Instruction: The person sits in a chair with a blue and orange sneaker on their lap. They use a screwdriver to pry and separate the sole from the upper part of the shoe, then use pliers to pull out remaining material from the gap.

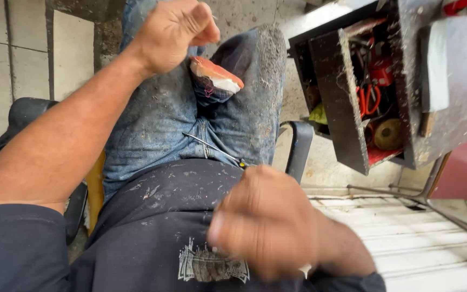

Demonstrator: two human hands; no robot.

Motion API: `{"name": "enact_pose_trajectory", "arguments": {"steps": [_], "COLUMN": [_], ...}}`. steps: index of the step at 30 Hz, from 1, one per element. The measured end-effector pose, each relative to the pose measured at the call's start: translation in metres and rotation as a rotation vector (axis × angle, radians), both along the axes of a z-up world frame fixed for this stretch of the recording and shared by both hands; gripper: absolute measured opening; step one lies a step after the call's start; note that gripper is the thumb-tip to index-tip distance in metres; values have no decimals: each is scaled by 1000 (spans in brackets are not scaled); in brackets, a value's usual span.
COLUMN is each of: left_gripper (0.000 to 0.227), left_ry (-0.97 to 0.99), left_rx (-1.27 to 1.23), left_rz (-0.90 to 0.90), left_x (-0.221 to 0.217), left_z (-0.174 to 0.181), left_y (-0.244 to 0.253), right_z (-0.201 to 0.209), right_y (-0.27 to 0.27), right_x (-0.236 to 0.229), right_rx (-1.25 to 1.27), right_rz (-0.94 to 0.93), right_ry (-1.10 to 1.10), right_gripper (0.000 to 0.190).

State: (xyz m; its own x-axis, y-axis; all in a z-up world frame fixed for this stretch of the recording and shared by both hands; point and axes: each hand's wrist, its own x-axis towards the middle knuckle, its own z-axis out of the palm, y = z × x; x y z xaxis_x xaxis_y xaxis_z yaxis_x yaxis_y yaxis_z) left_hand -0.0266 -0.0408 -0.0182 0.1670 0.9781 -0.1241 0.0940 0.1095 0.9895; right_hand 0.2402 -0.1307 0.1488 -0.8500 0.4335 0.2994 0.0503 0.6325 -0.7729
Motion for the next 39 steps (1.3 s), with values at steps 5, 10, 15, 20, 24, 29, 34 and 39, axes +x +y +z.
{"name": "enact_pose_trajectory", "arguments": {"steps": [5, 10, 15, 20, 24, 29, 34, 39], "left_gripper": [20, 39, 31, 9, 14, 21, 23, 32], "left_ry": [271, 434, 416, 358, 358, 259, 352, 432], "left_rx": [351, 533, 528, 499, 493, 343, 544, 560], "left_rz": [29, -228, -361, -131, -39, 54, -9, 174], "left_x": [-9, -12, -11, -6, 27, 46, 42, 51], "left_z": [-7, 9, 5, -21, -8, -2, -6, -14], "left_y": [-15, -22, -20, -13, 1, -1, -16, -15], "right_z": [57, 84, 62, -80, -140, -166, -173, -181], "right_y": [9, -2, 27, 61, 102, 125, 118, 126], "right_x": [-7, 13, 27, 8, -10, -10, -17, -28], "right_rx": [180, 6, -398, 128, 73, -407, -427, -425], "right_rz": [251, 8, 224, -414, -475, -348, -417, -507], "right_ry": [-21, -397, -702, 5, -153, 75, 96, 58], "right_gripper": [23, 35, 43, 26, 42, 24, 17, 14]}}
